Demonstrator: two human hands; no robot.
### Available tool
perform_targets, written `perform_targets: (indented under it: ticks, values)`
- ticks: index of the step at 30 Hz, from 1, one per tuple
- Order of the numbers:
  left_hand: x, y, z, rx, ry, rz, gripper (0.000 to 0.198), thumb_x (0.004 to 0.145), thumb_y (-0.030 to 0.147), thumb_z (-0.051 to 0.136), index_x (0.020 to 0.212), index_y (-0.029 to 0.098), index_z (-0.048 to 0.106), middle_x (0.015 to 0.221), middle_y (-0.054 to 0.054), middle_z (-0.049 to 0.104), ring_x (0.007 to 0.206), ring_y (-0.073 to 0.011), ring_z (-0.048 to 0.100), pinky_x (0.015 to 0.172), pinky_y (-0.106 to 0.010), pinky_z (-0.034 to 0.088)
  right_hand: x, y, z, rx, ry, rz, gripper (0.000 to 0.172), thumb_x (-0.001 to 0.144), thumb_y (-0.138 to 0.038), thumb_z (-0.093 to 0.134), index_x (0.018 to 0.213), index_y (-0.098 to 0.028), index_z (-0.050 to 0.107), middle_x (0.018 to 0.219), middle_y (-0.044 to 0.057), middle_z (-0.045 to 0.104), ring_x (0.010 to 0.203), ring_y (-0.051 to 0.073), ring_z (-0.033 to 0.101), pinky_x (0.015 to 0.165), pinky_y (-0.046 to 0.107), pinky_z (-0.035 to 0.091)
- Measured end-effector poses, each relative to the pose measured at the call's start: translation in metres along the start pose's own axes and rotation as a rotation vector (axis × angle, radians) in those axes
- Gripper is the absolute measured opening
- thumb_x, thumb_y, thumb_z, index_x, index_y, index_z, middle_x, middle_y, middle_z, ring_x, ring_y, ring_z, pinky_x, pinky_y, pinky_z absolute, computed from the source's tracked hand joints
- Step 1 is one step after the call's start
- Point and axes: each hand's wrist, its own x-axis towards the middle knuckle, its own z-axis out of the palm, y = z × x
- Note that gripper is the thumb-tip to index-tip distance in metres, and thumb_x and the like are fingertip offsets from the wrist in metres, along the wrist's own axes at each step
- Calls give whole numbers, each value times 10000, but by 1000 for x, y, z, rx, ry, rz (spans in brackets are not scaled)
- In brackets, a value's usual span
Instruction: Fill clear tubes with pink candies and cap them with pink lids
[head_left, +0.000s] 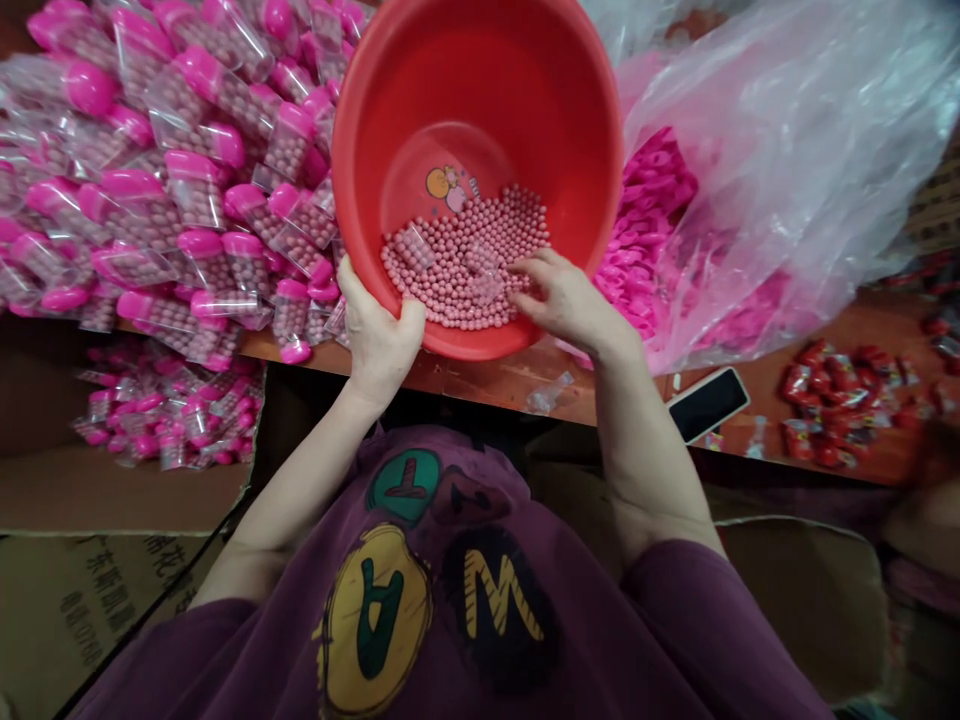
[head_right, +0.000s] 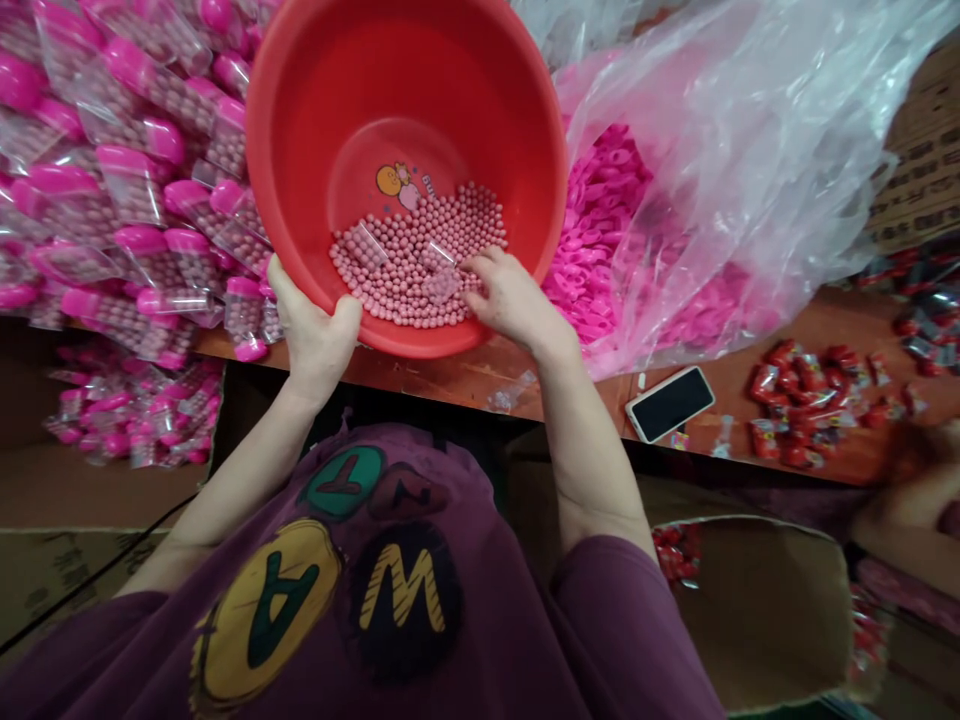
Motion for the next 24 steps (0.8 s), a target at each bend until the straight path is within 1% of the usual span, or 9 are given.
perform_targets:
  ticks: [3,6,8,11,14,16,19,21,24]
  values:
    - [1,1,0,8,-9,-13,998,673,162,566,1592,184,176,1643,-177,425,1561,-310,467,1369,-460,313,0,-6,12,-38,-61,-28,490,950,-247,619,1434,-182,663,1304,157,652,1231,345,625,1133,541,527]
    - [0,2,-1,17,-8,-2,1000,687,154,566,1603,173,166,1659,-184,410,1562,-312,466,1367,-465,318,2,-19,20,-75,-74,-26,533,1026,-257,527,1553,-191,570,1311,175,647,1167,328,657,1079,518,554]
    - [-2,3,-1,29,-6,13,992,694,156,569,1604,162,173,1673,-189,394,1567,-317,457,1370,-469,313,6,-25,22,-87,-101,-48,537,1058,-241,455,1588,-184,521,1368,196,641,1156,318,668,1040,491,569]
    - [-3,4,-1,42,-1,33,986,701,155,575,1605,150,181,1681,-194,389,1581,-321,441,1375,-470,302,12,-30,21,-151,-174,-58,484,1073,-210,386,1522,-154,560,1397,220,641,1105,301,682,971,458,583]
    - [-4,4,-1,35,-4,37,983,713,154,583,1610,141,182,1685,-201,389,1592,-324,432,1379,-467,298,17,-33,17,-249,-188,-49,392,1079,-250,390,1335,-140,667,1311,213,656,995,276,677,892,436,581]
    - [-4,4,-1,30,-8,31,978,719,151,583,1612,146,183,1691,-200,387,1596,-327,430,1380,-478,297,17,-33,12,-272,-186,-91,373,1066,-261,407,1276,-118,680,1296,217,644,1004,279,661,896,436,574]
    - [-5,5,-1,42,-5,28,958,729,145,574,1606,163,189,1678,-189,416,1582,-319,456,1377,-485,311,11,-29,5,-279,-198,-114,370,1033,-238,437,1285,-87,661,1229,222,667,1023,305,650,917,457,564]
    - [-6,6,-1,50,10,32,936,736,141,569,1598,156,203,1666,-193,428,1574,-312,472,1374,-474,322,6,-24,5,-301,-165,-58,350,1013,-200,453,1270,-85,660,1166,228,694,1017,330,655,910,487,559]
    - [-8,6,1,47,21,35,936,740,135,570,1601,154,202,1682,-199,398,1591,-317,453,1378,-479,317,3,-20,13,-331,-59,14,341,1002,-121,409,1209,-85,676,1121,259,713,1033,369,661,897,531,554]
